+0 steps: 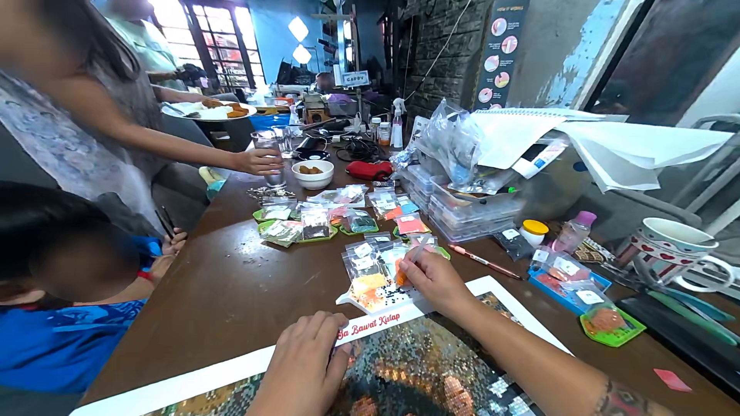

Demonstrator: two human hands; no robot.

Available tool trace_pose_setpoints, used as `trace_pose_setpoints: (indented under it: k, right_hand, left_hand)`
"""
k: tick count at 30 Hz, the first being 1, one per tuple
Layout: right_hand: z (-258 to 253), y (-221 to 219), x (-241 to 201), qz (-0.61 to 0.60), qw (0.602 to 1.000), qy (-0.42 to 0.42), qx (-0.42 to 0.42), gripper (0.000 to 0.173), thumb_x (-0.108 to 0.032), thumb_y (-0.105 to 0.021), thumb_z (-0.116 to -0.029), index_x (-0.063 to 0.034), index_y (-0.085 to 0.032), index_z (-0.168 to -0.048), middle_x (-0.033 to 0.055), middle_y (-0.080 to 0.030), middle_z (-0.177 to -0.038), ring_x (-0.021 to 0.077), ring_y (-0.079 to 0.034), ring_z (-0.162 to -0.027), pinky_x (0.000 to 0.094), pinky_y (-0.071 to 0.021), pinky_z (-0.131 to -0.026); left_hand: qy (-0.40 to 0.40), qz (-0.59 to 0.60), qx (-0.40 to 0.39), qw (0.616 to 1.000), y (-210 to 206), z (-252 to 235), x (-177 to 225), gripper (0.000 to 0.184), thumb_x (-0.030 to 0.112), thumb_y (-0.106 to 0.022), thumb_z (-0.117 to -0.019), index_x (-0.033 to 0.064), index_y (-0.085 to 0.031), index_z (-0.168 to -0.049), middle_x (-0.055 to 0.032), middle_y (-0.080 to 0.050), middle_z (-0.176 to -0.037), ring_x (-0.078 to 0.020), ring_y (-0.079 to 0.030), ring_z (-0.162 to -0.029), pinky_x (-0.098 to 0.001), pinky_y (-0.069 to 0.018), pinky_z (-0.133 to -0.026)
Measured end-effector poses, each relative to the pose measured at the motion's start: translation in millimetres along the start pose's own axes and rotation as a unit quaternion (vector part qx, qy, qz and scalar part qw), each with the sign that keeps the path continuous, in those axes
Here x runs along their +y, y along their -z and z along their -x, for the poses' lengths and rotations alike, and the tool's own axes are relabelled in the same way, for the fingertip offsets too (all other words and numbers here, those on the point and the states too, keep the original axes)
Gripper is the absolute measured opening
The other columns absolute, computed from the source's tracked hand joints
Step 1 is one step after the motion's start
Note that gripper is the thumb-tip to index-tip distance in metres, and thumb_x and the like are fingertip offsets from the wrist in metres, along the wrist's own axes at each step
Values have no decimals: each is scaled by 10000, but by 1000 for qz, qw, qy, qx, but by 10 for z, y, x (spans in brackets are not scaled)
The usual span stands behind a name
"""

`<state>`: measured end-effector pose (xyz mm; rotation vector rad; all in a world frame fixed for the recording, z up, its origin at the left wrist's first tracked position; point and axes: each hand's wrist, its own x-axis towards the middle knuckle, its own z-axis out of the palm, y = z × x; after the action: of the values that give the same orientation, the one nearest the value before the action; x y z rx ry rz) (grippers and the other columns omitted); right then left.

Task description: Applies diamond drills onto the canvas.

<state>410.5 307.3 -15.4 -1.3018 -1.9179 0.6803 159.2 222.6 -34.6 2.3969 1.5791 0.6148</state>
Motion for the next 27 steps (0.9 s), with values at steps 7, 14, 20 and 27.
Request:
trace_pose_setpoints:
  k: [7, 14, 20, 27]
  right_hand:
    - [4, -13, 14, 9, 1000, 9, 5, 229, -231, -540, -1075, -39, -636, -995, 37, -632, -748, 106, -620, -661, 293, -537, -658]
    - [13, -10, -6, 15, 1000, 8, 4, 231, -222, -537, -1076, -25, -639, -1014, 52, -647, -771, 121, -631, -676, 312, -547, -671]
    - [22, 0, -40, 1, 1000, -6, 9, 221, -221, -538, -1077, -28, -631, -1023, 45, -639, -757, 105, -621, -652, 286, -536, -650]
    - [194, 50, -252, -49, 999, 16, 2, 176, -211, -536, -1074, -71, -625, -1017, 17, -647, -797, 75, -629, -671, 235, -538, -639]
  left_hand:
    - [-13, -8, 20, 1000, -38, 6, -29, 372, 280, -502, -989, 42, -670, -1220, -159, -684, -1136, -390, -646, -1080, -593, -474, -931]
    - [-17, -4, 26, 1000, -42, 7, -30, 361, 273, -517, -987, 37, -674, -1210, -168, -686, -1144, -398, -649, -1087, -605, -476, -929]
    - [-16, -3, 29, 999, -47, 10, -30, 372, 280, -503, -988, 39, -673, -1215, -167, -685, -1131, -398, -650, -1075, -602, -476, -918]
    - [-28, -19, 70, 997, -115, 5, -61, 376, 315, -479, -974, 65, -694, -1156, -120, -700, -1054, -349, -673, -1014, -575, -508, -873]
